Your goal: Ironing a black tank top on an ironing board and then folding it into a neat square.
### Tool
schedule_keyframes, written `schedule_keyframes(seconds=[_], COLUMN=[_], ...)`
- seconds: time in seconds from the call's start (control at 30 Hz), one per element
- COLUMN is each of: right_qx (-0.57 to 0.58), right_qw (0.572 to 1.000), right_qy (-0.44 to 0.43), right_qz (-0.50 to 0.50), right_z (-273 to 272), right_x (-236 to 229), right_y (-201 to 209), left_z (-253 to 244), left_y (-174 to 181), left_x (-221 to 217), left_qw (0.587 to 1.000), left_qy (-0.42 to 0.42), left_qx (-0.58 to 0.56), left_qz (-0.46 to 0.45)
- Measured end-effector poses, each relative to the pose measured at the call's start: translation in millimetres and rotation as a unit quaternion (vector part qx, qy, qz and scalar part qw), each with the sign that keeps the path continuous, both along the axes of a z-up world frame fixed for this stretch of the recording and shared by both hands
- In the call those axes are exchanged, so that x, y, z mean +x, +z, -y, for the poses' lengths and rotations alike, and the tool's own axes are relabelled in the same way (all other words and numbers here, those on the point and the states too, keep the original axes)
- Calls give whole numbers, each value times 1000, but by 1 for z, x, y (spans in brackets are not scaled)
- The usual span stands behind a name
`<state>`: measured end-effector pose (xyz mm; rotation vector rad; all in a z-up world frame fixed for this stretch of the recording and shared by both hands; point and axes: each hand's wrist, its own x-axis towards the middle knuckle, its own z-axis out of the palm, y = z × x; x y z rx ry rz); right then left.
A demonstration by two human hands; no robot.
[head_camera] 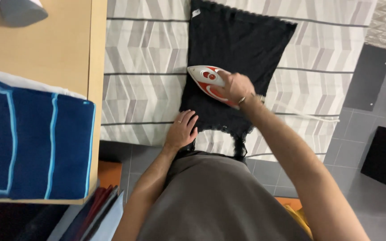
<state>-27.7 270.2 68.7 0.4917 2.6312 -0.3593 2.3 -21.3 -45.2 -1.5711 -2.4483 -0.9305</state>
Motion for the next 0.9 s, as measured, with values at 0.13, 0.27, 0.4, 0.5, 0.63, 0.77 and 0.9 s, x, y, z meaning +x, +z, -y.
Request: schedule_keyframes(seconds=[0.13,0.27,0.4,0.5,0.63,0.77,0.9], right_qx=[57,40,10,40,26,20,27], right_qw=[995,996,997,997,993,984,982], right_qy=[81,-75,30,4,-27,-137,-87], right_qz=[2,-37,-68,-69,-110,-108,-166], right_z=[-4,-33,-39,-48,-62,-65,-77], right_x=[-28,-57,-87,-101,-113,-125,-118], right_y=[9,-46,2,-4,-6,2,-16], left_z=[1,0,-2,1,-1,-5,-6], left_y=[3,0,31,27,31,31,28], left_x=[-1,1,-9,-6,-10,-9,-10], left_qw=[1000,1000,996,995,996,996,995], left_qy=[-1,-3,-13,-12,-4,1,-2], left_qx=[-8,-14,-63,-81,-77,-64,-96], left_qz=[-12,-21,56,55,53,57,31])
